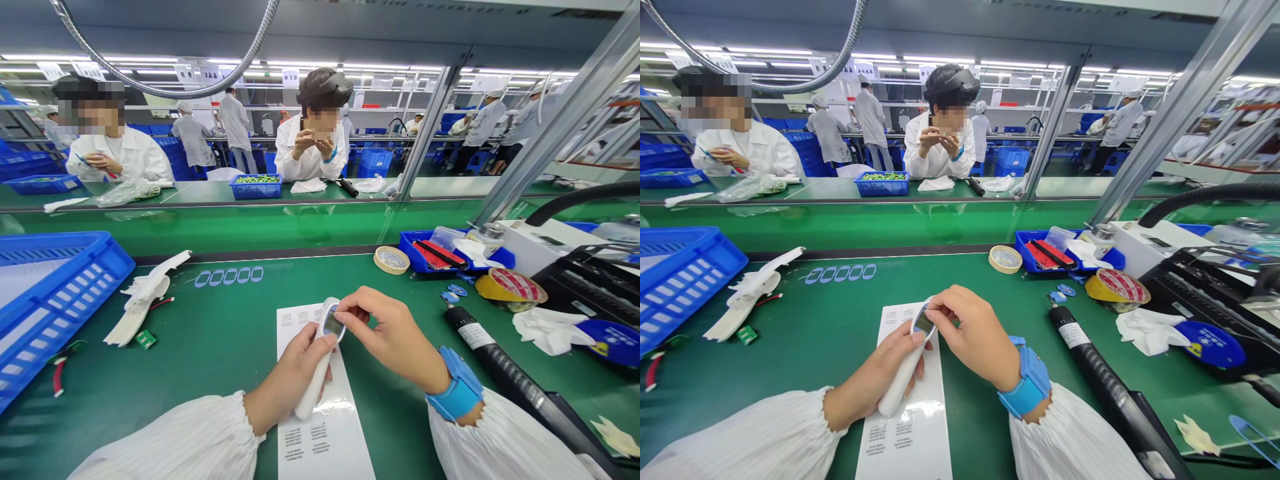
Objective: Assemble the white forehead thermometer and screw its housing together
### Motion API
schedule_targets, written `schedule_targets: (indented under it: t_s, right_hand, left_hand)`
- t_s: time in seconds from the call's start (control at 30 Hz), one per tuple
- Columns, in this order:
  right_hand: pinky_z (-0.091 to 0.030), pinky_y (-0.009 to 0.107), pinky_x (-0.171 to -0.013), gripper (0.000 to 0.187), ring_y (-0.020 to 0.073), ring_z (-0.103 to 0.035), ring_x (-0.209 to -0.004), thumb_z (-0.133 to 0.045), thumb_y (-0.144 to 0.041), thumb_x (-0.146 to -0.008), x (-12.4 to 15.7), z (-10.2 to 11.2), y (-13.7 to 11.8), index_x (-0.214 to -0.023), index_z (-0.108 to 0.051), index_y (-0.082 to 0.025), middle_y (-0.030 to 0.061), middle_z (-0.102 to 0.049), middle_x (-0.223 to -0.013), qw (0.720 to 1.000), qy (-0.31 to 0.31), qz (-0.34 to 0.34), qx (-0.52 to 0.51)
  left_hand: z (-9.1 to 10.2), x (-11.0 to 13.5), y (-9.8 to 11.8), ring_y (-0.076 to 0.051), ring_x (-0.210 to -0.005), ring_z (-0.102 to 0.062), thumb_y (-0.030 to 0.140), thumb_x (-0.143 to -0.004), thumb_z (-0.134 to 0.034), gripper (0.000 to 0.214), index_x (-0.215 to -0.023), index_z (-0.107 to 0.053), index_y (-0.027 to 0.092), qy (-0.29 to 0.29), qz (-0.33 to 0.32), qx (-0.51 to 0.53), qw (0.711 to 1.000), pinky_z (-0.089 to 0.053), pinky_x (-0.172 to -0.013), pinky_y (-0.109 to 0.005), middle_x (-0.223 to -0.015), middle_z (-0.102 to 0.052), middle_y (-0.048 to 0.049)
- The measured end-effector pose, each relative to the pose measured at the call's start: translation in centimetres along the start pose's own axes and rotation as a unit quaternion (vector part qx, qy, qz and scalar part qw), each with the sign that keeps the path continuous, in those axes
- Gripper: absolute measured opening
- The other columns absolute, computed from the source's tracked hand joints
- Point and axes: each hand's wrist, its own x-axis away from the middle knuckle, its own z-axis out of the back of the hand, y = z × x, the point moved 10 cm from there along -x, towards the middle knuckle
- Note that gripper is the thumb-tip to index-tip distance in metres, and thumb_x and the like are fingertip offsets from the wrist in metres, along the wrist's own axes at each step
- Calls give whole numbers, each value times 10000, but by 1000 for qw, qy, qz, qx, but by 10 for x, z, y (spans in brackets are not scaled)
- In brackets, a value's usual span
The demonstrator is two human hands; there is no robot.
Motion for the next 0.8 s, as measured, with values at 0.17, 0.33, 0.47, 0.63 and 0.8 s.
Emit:
schedule_targets:
  t_s: [0.17, 0.33, 0.47, 0.63, 0.8]
  right_hand:
    - [-438, 232, -624, 79, 107, -529, -688, -534, -193, -867, -1, 0, -2, -814, -592, -200, 0, -579, -770, 1000, 3, 7, 23]
    - [-427, 250, -590, 147, 127, -521, -660, -495, -281, -890, -1, 2, 10, -996, -554, -198, -8, -548, -706, 998, 23, -36, 37]
    - [-399, 264, -562, 331, 139, -519, -629, -513, -428, -872, 0, -15, 20, -1126, -568, -223, -10, -572, -691, 994, -36, -74, 67]
    - [-396, 245, -558, 343, 125, -522, -596, -404, -487, -909, 1, -31, 30, -1044, -615, -253, -27, -584, -672, 991, -78, -110, 7]
    - [-408, 243, -554, 409, 116, -507, -538, -301, -461, -940, 2, -30, 38, -967, -643, -237, -19, -572, -631, 991, -40, -125, -38]
  left_hand:
    - [0, 0, 0, -67, -341, -374, 563, -750, -466, 384, -879, -417, 205, 1, -9, 3, 1000, -295, -349, -180, -527, -510, 45]
    - [1, -1, -2, -69, -343, -375, 558, -760, -458, 378, -877, -421, 200, 0, -12, 11, 1000, -292, -348, -183, -524, -508, 42]
    - [0, -1, -2, -60, -360, -373, 517, -777, -459, 345, -914, -416, 203, -8, -20, -8, 1000, -306, -363, -178, -544, -503, 48]
    - [-1, 0, 0, -55, -406, -397, 404, -776, -524, 290, -958, -421, 203, -9, -29, -20, 999, -345, -398, -171, -544, -442, 78]
    - [-4, 1, 2, -30, -401, -381, 308, -760, -563, 256, -948, -439, 188, -21, -17, -13, 1000, -338, -397, -167, -590, -430, 84]
